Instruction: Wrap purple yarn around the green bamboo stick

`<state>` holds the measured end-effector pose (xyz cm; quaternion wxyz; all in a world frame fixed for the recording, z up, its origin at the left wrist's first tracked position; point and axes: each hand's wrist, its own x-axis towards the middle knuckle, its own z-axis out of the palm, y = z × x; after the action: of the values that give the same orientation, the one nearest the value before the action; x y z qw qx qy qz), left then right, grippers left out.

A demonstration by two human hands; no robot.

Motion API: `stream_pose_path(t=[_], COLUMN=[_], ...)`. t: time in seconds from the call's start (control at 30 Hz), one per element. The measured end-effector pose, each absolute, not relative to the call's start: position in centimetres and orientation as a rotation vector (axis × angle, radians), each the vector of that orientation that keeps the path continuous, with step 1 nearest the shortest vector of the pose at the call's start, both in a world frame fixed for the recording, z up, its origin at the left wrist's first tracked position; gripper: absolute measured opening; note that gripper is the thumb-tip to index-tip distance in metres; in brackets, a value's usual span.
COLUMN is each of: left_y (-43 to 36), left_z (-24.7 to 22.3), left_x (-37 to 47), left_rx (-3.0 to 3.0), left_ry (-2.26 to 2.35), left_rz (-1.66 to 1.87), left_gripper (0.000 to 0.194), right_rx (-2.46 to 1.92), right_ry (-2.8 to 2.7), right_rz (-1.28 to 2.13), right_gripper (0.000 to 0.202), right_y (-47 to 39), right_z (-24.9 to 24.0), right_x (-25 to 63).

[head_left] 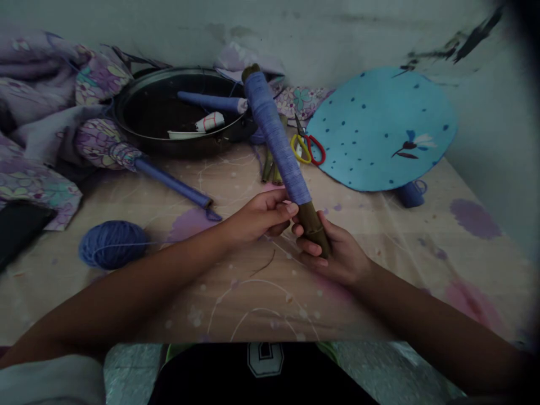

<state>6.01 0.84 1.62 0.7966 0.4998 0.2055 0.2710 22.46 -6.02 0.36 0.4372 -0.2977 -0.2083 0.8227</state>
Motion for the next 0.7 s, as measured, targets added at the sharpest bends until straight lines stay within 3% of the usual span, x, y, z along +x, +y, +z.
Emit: stream_pose_path(t=[0.23, 0.43, 0.7], left_y=[1.02, 1.01, 0.97], left_z=[0.95, 1.07, 1.86], left_x=[6.08, 6.07, 6.03], left_rx=[1.048, 1.062, 1.083], left_ry=[0.449, 0.449, 0.473], left_rz=[0.634, 0.649, 0.629], left_gripper=[0.032, 0.030, 0.035], right_rx=[-0.817, -0.753, -0.809], right_ry=[-0.527, -0.575, -0.538], right_rz=[1.879, 1.895, 1.979], right_gripper=[0.026, 0.037, 0.022], right_y=[-5.94, -5.97, -5.88], right_z=[0.51, 0.35, 0.47], right_x=[22.47, 22.59, 22.40])
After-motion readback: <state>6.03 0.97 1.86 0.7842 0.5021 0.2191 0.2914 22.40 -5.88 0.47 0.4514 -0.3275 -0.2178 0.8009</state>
